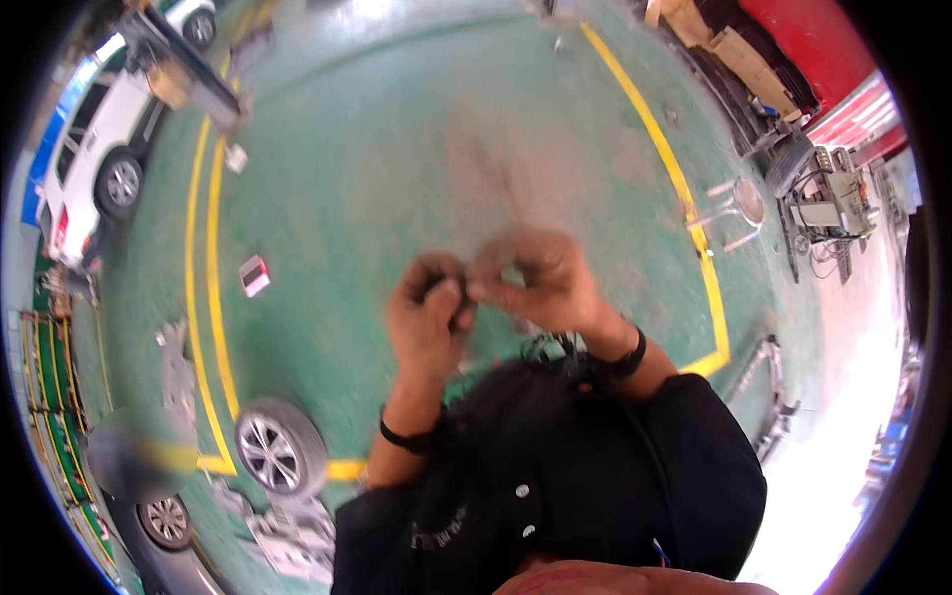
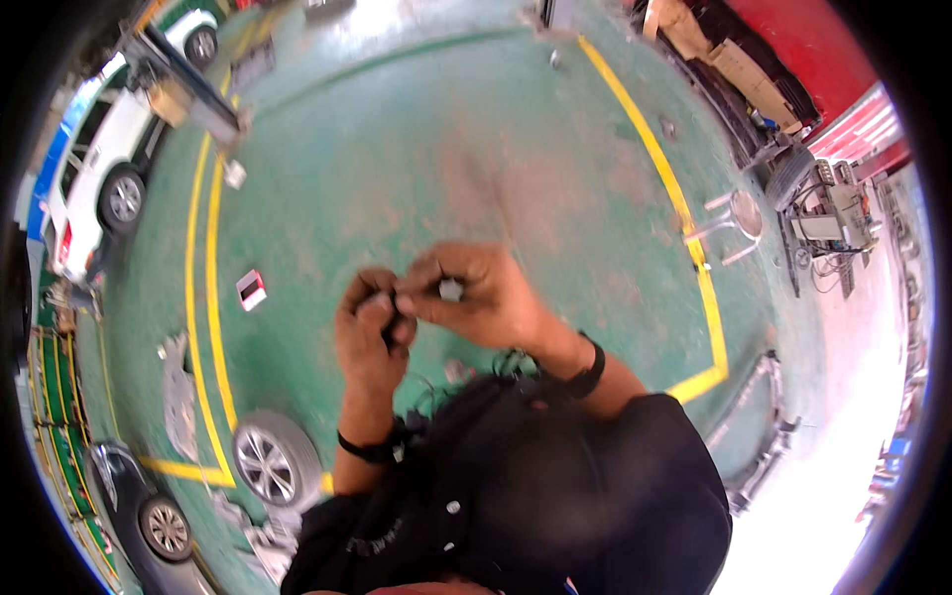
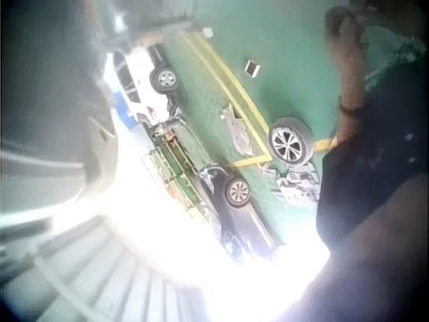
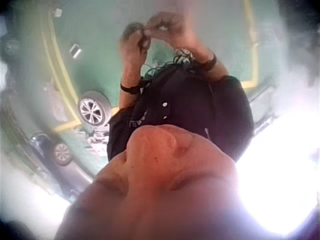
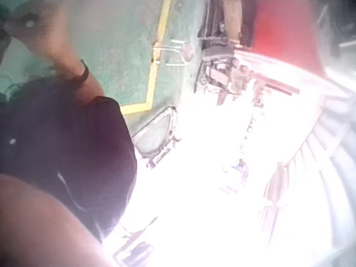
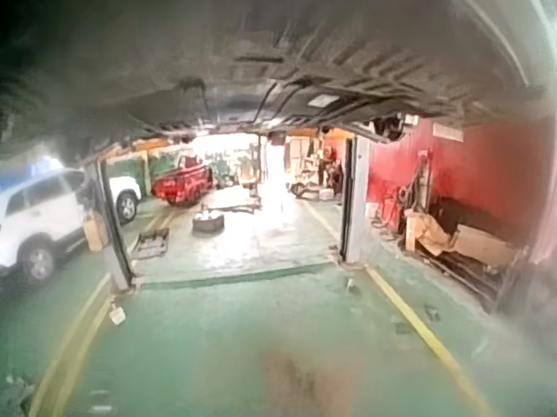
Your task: The person handles small black clips and screws from a box, inserts a clip into the underside of a car's front bumper, presses it into place, and then works on a brake assembly by hand.
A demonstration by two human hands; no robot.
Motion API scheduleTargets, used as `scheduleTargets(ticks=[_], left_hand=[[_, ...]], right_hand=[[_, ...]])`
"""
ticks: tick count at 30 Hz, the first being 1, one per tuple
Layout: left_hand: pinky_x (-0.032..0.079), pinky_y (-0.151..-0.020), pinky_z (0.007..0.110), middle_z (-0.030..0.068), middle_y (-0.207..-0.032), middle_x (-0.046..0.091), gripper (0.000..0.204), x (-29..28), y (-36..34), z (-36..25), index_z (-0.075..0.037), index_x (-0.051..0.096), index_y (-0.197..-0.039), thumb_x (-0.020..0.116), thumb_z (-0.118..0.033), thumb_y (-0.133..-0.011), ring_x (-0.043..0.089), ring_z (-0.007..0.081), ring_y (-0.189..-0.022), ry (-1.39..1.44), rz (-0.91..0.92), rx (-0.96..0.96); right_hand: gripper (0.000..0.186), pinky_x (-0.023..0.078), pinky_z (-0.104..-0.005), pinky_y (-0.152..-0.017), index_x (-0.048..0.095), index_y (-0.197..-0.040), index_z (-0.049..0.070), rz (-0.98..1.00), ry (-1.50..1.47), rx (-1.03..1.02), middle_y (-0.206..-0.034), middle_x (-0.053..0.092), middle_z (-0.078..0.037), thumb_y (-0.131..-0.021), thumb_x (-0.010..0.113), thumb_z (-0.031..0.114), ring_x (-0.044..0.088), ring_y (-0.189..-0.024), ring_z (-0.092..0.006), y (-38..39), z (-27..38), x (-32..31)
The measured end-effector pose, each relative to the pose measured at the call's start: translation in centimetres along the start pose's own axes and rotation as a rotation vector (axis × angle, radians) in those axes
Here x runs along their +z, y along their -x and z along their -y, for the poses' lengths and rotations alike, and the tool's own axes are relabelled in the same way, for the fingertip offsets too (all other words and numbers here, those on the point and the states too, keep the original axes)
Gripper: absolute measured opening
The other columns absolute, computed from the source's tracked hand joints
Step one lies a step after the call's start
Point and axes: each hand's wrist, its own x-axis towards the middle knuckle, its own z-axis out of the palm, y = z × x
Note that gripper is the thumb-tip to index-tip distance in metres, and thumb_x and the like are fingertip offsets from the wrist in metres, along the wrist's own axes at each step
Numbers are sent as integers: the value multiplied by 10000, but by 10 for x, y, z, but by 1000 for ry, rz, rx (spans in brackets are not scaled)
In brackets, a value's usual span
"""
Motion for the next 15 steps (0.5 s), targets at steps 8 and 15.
scheduleTargets(ticks=[8,15], left_hand=[[304,-416,202,28,-784,569,144,23,-21,-32,-37,577,-1003,561,-170,-949,474,76,-551,123,176,5],[302,-422,191,-2,-787,547,275,82,-33,-90,-48,602,-1024,592,-322,-1001,464,45,-554,-66,250,274]], right_hand=[[103,498,-291,-778,711,-924,9,-30,-286,-59,-938,620,-61,-900,743,104,631,-884,-127,-32,11,-1],[134,496,-254,-765,664,-988,-14,35,-335,-274,-942,626,-47,-963,668,118,618,-898,-129,-86,70,-26]])
